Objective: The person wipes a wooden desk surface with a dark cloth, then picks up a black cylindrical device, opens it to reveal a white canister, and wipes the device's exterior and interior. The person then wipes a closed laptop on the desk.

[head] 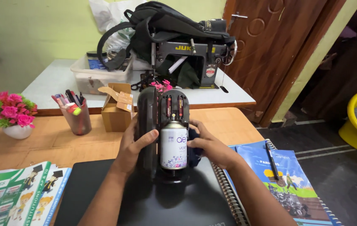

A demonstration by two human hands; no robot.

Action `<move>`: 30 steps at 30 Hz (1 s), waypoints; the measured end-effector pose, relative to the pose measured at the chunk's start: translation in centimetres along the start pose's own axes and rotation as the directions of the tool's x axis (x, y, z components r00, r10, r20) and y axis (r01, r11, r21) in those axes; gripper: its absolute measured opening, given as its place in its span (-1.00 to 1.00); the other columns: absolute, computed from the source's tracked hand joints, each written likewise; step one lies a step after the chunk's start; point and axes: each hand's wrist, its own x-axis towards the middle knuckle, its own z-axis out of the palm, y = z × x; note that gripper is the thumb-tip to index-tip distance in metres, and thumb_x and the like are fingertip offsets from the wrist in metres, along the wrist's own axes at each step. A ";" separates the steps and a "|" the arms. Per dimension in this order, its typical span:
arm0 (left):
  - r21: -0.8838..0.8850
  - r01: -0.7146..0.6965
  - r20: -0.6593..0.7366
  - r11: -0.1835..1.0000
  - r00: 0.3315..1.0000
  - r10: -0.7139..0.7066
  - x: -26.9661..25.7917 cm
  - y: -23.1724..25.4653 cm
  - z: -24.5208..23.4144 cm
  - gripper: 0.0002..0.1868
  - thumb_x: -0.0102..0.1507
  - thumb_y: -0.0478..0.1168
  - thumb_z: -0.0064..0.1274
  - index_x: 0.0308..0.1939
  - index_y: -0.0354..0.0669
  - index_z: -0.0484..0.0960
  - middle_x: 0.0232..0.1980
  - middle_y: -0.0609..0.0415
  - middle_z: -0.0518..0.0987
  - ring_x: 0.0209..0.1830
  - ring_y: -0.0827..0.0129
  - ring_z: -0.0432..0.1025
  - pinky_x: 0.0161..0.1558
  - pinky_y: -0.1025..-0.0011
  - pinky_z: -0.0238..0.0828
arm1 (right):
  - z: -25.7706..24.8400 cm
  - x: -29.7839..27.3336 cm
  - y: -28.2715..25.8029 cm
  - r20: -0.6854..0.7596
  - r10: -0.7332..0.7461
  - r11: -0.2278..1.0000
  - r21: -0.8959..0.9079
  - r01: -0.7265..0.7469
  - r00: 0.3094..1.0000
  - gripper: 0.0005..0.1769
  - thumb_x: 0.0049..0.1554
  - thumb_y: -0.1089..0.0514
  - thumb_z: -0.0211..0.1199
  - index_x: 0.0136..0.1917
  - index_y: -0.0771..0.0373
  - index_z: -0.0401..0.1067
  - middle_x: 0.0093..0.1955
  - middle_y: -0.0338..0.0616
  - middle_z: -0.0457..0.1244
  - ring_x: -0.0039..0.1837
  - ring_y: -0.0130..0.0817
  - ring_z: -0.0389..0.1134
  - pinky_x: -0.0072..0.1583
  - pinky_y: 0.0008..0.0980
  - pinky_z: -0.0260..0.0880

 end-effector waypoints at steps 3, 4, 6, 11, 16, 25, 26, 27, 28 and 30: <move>0.044 -0.028 -0.009 0.999 1.000 0.029 0.0 0.0 0.2 -0.24 0.14 -0.07 0.20 0.39 -0.26 0.38 0.19 -0.03 0.55 0.20 0.29 0.43 0.23 0.35 0.34 | 1.3 -0.7 -0.7 0.147 0.008 0.994 0.110 -0.025 0.989 0.04 0.01 0.17 0.29 0.62 -0.08 -0.18 0.47 -0.13 0.13 0.46 -0.27 0.16 0.35 -0.19 0.23; 0.045 -0.029 -0.009 0.999 1.000 0.030 0.0 0.2 0.3 -0.24 0.14 -0.07 0.20 0.39 -0.26 0.38 0.19 -0.03 0.55 0.20 0.29 0.43 0.23 0.35 0.34 | 1.4 -0.5 -0.1 0.148 0.007 0.994 0.110 -0.023 0.989 0.04 0.01 0.17 0.29 0.62 -0.08 -0.18 0.47 -0.13 0.13 0.46 -0.27 0.16 0.35 -0.19 0.23; 0.024 -0.020 0.008 1.000 1.000 0.020 0.0 0.5 0.5 -0.22 0.13 -0.07 0.21 0.40 -0.26 0.37 0.19 -0.06 0.55 0.20 0.26 0.44 0.22 0.32 0.36 | 1.6 -0.1 1.0 0.174 -0.111 0.994 0.017 0.109 0.978 0.18 -0.04 0.11 0.45 0.64 0.06 -0.23 0.52 -0.03 0.10 0.55 -0.20 0.10 0.48 -0.19 0.10; 0.046 -0.064 0.028 0.997 0.998 0.063 -0.3 1.1 0.8 -0.14 0.12 -0.10 0.21 0.46 -0.26 0.27 0.28 -0.08 0.50 0.29 0.25 0.41 0.33 0.31 0.27 | 3.1 0.1 1.1 0.095 -0.170 0.984 -0.032 0.174 0.981 0.20 -0.12 0.08 0.54 0.61 0.18 -0.10 0.45 0.04 0.20 0.50 -0.16 0.20 0.47 -0.16 0.16; 0.017 -0.151 0.071 0.988 0.986 0.149 -0.3 0.9 0.8 -0.08 0.11 -0.16 0.25 0.49 -0.29 0.20 0.37 -0.06 0.44 0.40 0.25 0.33 0.44 0.29 0.14 | 3.4 -0.1 0.5 0.073 -0.197 0.980 -0.014 0.198 0.978 0.19 -0.17 0.12 0.58 0.58 0.21 -0.02 0.39 0.03 0.25 0.45 -0.16 0.27 0.44 -0.16 0.21; -0.056 0.009 0.182 0.998 0.983 0.001 -0.7 1.2 0.7 -0.05 -0.02 -0.22 0.25 0.46 -0.22 0.28 0.28 -0.03 0.51 0.33 0.24 0.38 0.37 0.31 0.23 | 1.5 0.2 1.3 0.155 -0.231 0.973 0.022 0.231 0.960 0.27 -0.24 0.22 0.58 0.62 0.24 -0.02 0.47 0.01 0.20 0.53 -0.11 0.17 0.52 -0.13 0.07; -0.039 0.063 0.185 0.997 0.981 -0.055 -0.7 1.0 0.5 -0.05 -0.03 -0.20 0.26 0.46 -0.25 0.31 0.24 -0.06 0.52 0.27 0.21 0.40 0.32 0.27 0.26 | 1.5 0.2 1.3 0.161 -0.219 0.976 0.031 0.217 0.962 0.27 -0.24 0.23 0.58 0.62 0.23 -0.03 0.48 0.01 0.19 0.54 -0.12 0.15 0.53 -0.14 0.04; -0.023 0.117 0.187 0.993 0.976 -0.110 -0.7 0.9 0.3 -0.04 -0.05 -0.19 0.27 0.45 -0.27 0.35 0.20 -0.09 0.54 0.22 0.17 0.41 0.27 0.23 0.29 | 1.4 0.2 1.3 0.167 -0.206 0.979 0.040 0.202 0.964 0.28 -0.24 0.24 0.57 0.62 0.22 -0.04 0.50 0.00 0.18 0.55 -0.12 0.13 0.54 -0.14 0.02; -0.023 0.117 0.187 0.993 0.976 -0.111 -0.7 1.1 0.4 -0.04 -0.05 -0.19 0.27 0.45 -0.27 0.35 0.20 -0.09 0.54 0.22 0.17 0.41 0.27 0.23 0.29 | 1.5 0.2 1.2 0.166 -0.205 0.979 0.040 0.202 0.964 0.28 -0.24 0.24 0.57 0.62 0.22 -0.04 0.50 0.00 0.18 0.55 -0.12 0.13 0.54 -0.14 0.02; 0.002 0.123 0.192 0.992 0.974 -0.121 -0.7 1.7 0.6 0.02 -0.08 -0.18 0.28 0.48 -0.24 0.31 0.25 -0.05 0.52 0.29 0.18 0.38 0.33 0.25 0.24 | 1.6 0.0 1.0 0.175 -0.200 0.979 0.063 0.191 0.964 0.28 -0.24 0.24 0.57 0.62 0.19 -0.06 0.51 -0.01 0.15 0.56 -0.14 0.12 0.54 -0.15 0.00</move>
